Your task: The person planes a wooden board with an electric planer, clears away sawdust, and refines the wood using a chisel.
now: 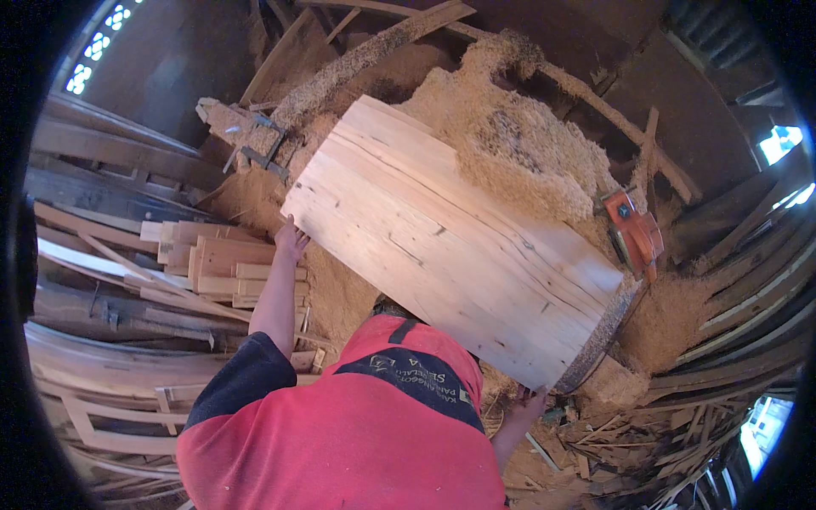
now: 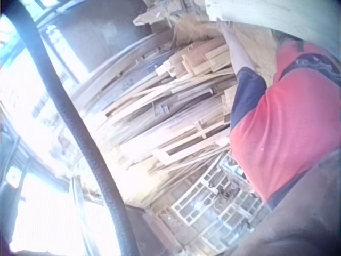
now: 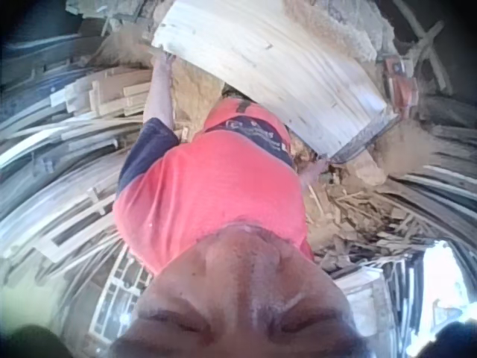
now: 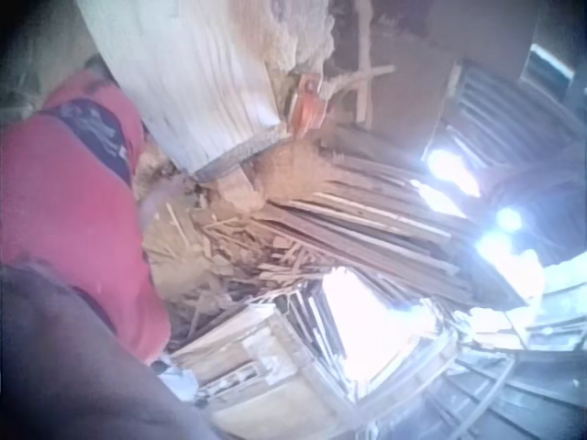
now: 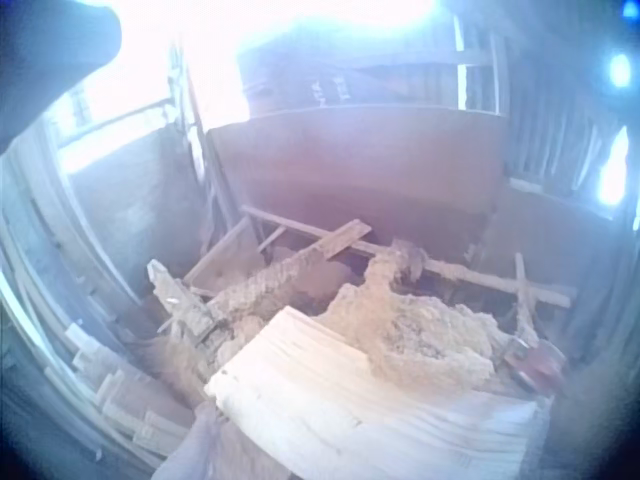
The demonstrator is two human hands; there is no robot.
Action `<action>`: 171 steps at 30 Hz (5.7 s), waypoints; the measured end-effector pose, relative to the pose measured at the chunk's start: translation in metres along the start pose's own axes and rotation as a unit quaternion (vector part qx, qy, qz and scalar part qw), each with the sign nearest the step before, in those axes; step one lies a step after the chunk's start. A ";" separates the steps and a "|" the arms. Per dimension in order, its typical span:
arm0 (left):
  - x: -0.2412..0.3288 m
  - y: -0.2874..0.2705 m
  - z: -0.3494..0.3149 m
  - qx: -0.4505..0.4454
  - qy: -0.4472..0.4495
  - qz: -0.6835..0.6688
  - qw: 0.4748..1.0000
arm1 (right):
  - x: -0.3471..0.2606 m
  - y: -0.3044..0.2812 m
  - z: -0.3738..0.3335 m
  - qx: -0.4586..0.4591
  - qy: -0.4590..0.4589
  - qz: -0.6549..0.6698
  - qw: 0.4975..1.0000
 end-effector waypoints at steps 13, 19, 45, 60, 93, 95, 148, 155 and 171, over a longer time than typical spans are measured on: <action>0.025 -0.020 0.064 -0.041 -0.026 -0.063 0.997 | 0.029 -0.036 0.031 0.129 -0.006 0.041 0.991; 0.058 -0.034 0.051 -0.053 0.004 -0.050 0.997 | 0.051 -0.021 0.010 0.105 0.018 -0.007 0.994; -0.023 0.021 0.063 -0.109 -0.030 -0.002 0.994 | 0.062 0.009 -0.039 -0.067 -0.103 0.177 0.976; -0.027 0.012 0.062 -0.170 0.014 0.028 0.985 | 0.072 0.014 -0.044 0.034 -0.150 0.146 0.977; 0.166 -0.069 0.429 -0.051 -0.184 -0.188 0.963 | 0.354 0.260 -0.291 -0.226 -0.136 -0.699 0.665; 0.182 -0.064 0.400 0.095 -0.177 -0.188 0.961 | 0.360 0.273 -0.315 -0.180 -0.093 -0.700 0.684; 0.308 0.169 0.153 -0.176 0.454 0.373 0.790 | 0.371 0.703 -0.402 -0.453 -0.374 -0.488 0.646; 0.309 0.167 0.162 -0.162 0.439 0.395 0.790 | 0.373 0.700 -0.396 -0.472 -0.343 -0.485 0.652; 0.313 0.175 0.119 -0.108 0.491 0.472 0.725 | 0.348 0.688 -0.411 -0.307 -0.464 -0.581 0.594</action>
Point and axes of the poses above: each hand's wrist, its own z-axis towards the middle knuckle, its own y-axis out of the palm, x = y × z, the point moved 5 cm from there along z, towards the middle knuckle, and after that the axes turned 13 degrees about z, right-handed, at the moved point
